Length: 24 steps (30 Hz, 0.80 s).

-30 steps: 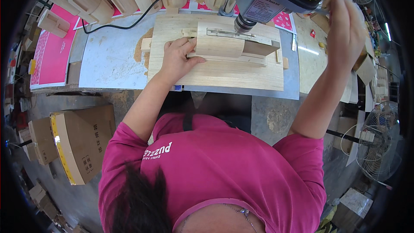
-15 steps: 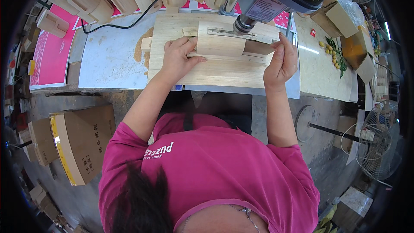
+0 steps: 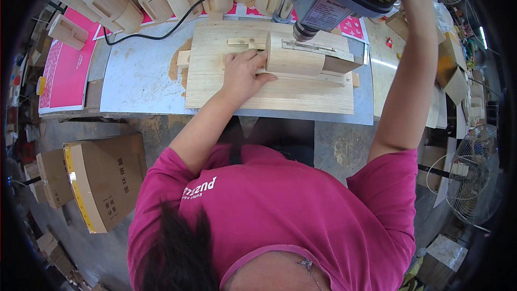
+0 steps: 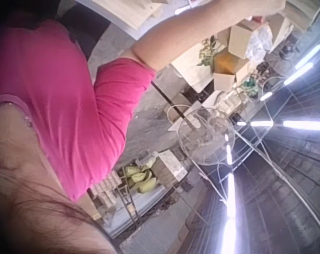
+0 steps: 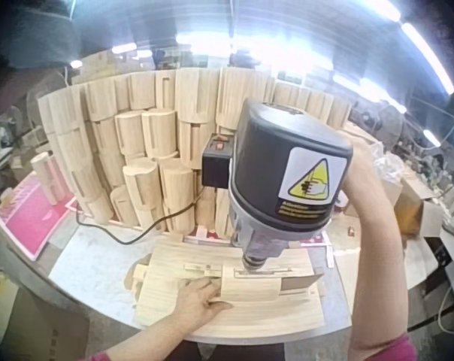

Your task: Using a drill press to create holes in wooden cylindrical components for furniture manufacturing.

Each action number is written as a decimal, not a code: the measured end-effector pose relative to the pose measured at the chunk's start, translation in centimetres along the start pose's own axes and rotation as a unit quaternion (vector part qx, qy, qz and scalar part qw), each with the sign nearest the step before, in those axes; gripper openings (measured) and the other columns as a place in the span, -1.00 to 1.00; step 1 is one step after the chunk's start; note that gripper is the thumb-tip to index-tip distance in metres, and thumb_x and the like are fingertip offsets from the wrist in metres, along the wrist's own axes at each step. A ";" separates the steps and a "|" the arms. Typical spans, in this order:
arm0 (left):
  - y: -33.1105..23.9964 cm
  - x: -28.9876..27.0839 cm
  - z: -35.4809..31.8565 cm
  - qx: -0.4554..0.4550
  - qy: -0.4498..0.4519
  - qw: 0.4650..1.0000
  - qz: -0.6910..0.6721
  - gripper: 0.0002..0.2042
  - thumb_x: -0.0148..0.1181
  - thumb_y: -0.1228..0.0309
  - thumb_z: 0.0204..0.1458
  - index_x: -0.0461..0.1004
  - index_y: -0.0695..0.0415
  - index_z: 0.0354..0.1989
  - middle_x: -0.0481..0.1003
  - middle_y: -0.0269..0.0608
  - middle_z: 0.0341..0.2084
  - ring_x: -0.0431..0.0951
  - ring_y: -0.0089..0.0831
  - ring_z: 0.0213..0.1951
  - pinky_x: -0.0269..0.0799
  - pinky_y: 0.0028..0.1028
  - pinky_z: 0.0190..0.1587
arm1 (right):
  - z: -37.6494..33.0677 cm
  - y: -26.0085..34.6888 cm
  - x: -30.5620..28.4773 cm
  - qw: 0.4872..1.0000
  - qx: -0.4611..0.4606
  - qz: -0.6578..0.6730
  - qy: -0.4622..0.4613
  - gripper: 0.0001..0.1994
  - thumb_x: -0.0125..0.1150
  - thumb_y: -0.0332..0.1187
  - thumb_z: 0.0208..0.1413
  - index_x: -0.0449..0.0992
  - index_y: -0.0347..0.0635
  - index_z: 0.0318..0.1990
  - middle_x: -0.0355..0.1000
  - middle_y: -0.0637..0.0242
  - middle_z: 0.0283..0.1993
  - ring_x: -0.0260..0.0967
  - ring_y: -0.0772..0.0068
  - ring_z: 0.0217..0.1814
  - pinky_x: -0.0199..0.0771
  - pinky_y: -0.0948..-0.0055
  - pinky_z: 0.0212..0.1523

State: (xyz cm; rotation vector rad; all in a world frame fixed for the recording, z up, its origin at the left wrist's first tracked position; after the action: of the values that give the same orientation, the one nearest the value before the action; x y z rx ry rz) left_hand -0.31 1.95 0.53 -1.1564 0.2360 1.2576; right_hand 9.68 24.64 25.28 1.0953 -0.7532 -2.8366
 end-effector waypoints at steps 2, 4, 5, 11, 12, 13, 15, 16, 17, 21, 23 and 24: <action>0.3 -0.1 -0.3 -0.009 0.008 1.000 0.013 -0.49 0.33 0.15 -0.39 0.46 -0.01 -0.14 0.37 -0.42 -0.54 0.39 -0.43 -0.36 0.05 -0.36 -0.28 | 1.0 -1.3 1.2 0.990 -0.086 -0.106 -0.046 -0.71 -0.06 -0.29 0.05 0.46 -0.40 -0.38 0.46 0.11 -0.39 0.38 0.30 -0.38 0.33 0.45 -0.36; 0.5 -0.2 -0.5 -0.017 0.015 0.999 0.025 -0.49 0.33 0.15 -0.38 0.46 -0.01 -0.14 0.37 -0.42 -0.54 0.38 -0.43 -0.36 0.05 -0.36 -0.28 | 0.1 0.0 1.0 0.974 -0.156 -0.161 -0.026 -0.72 -0.04 -0.30 0.04 0.46 -0.38 -0.34 0.46 0.08 -0.34 0.37 0.24 -0.40 0.33 0.44 -0.36; 0.4 -0.1 -0.4 -0.008 0.004 1.000 0.015 -0.48 0.33 0.16 -0.38 0.46 -0.01 -0.13 0.37 -0.42 -0.54 0.38 -0.43 -0.35 0.05 -0.36 -0.28 | -0.7 0.7 0.7 0.974 -0.157 -0.161 -0.027 -0.72 -0.04 -0.30 0.04 0.46 -0.38 -0.34 0.46 0.08 -0.34 0.37 0.24 -0.40 0.33 0.44 -0.36; 0.4 0.0 -0.3 0.003 -0.001 1.000 0.005 -0.49 0.34 0.16 -0.38 0.46 0.00 -0.13 0.37 -0.41 -0.53 0.38 -0.43 -0.34 0.06 -0.37 -0.27 | -9.7 4.6 -0.8 0.996 0.041 0.008 -0.084 -0.79 0.01 -0.37 0.09 0.46 -0.35 -0.44 0.29 0.32 -0.67 0.17 0.65 -0.57 0.18 0.59 -0.51; 0.7 -0.1 -0.6 0.001 -0.007 1.000 0.009 -0.49 0.34 0.16 -0.38 0.46 0.00 -0.13 0.37 -0.41 -0.53 0.38 -0.43 -0.35 0.06 -0.37 -0.27 | -11.3 4.9 -0.1 0.996 0.061 0.034 -0.062 -0.81 0.01 -0.40 0.08 0.48 -0.35 -0.40 0.29 0.31 -0.67 0.17 0.67 -0.57 0.18 0.60 -0.52; 0.7 -0.2 -0.6 0.000 -0.010 1.000 0.009 -0.49 0.34 0.16 -0.38 0.46 0.00 -0.13 0.37 -0.41 -0.53 0.38 -0.43 -0.35 0.06 -0.37 -0.27 | -12.6 5.1 0.5 0.994 0.081 0.053 -0.042 -0.82 0.00 -0.42 0.08 0.50 -0.35 -0.37 0.29 0.31 -0.67 0.18 0.68 -0.57 0.18 0.61 -0.53; 0.5 -0.3 -0.7 -0.006 -0.006 1.000 0.012 -0.53 0.35 0.21 -0.37 0.47 0.02 -0.17 0.40 -0.41 -0.49 0.39 -0.45 -0.33 0.08 -0.40 -0.22 | -14.4 4.7 1.9 0.993 0.067 0.074 -0.058 -0.83 -0.01 -0.45 0.08 0.50 -0.35 -0.34 0.30 0.31 -0.66 0.19 0.67 -0.58 0.18 0.62 -0.54; 0.3 -0.4 -0.7 -0.005 -0.005 1.000 0.011 -0.53 0.35 0.21 -0.37 0.47 0.02 -0.17 0.40 -0.41 -0.49 0.39 -0.45 -0.33 0.08 -0.40 -0.22 | -15.3 4.3 2.5 0.991 0.054 0.094 -0.075 -0.83 -0.02 -0.48 0.08 0.50 -0.36 -0.30 0.30 0.31 -0.65 0.20 0.66 -0.59 0.17 0.63 -0.55; 0.2 -0.5 -0.6 -0.011 0.005 1.000 0.008 -0.54 0.35 0.21 -0.37 0.47 0.02 -0.18 0.40 -0.41 -0.48 0.39 -0.45 -0.33 0.08 -0.40 -0.22 | -16.1 3.7 3.3 0.991 0.055 0.093 -0.076 -0.83 -0.02 -0.48 0.08 0.50 -0.36 -0.30 0.30 0.31 -0.65 0.20 0.66 -0.59 0.17 0.63 -0.55; 0.1 -0.4 -0.5 -0.011 0.005 1.000 0.007 -0.56 0.35 0.22 -0.37 0.48 0.02 -0.21 0.40 -0.41 -0.47 0.39 -0.45 -0.34 0.07 -0.40 -0.22 | -18.1 0.5 7.3 0.985 -0.030 0.097 -0.141 -0.84 -0.05 -0.52 0.07 0.47 -0.36 -0.27 0.34 0.30 -0.58 0.27 0.51 -0.56 0.23 0.57 -0.52; 0.1 -0.5 -0.3 -0.015 0.011 1.000 0.006 -0.56 0.35 0.22 -0.37 0.48 0.02 -0.21 0.40 -0.41 -0.47 0.39 -0.44 -0.34 0.07 -0.40 -0.22 | -18.2 -0.6 8.6 0.983 -0.054 0.093 -0.150 -0.84 -0.05 -0.52 0.07 0.46 -0.36 -0.26 0.36 0.28 -0.56 0.29 0.46 -0.54 0.25 0.56 -0.51; 0.1 -0.5 -0.3 -0.021 0.017 1.000 0.007 -0.56 0.35 0.21 -0.36 0.48 0.02 -0.21 0.40 -0.41 -0.46 0.39 -0.44 -0.34 0.07 -0.40 -0.23 | -18.1 -1.0 9.0 0.979 -0.077 0.095 -0.162 -0.84 -0.05 -0.52 0.06 0.46 -0.36 -0.27 0.36 0.25 -0.55 0.29 0.44 -0.52 0.26 0.54 -0.49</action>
State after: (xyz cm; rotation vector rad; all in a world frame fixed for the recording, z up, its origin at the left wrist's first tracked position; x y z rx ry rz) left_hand -0.44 1.37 0.72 -1.2140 0.2441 1.2613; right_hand 14.55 16.07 7.60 0.5155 -0.5974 -2.8776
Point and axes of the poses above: each hand's wrist, its own z-axis towards the middle knuckle, its own x-axis out of the palm, y = z × x, the point moved 1 cm from there along z, towards the middle knuckle
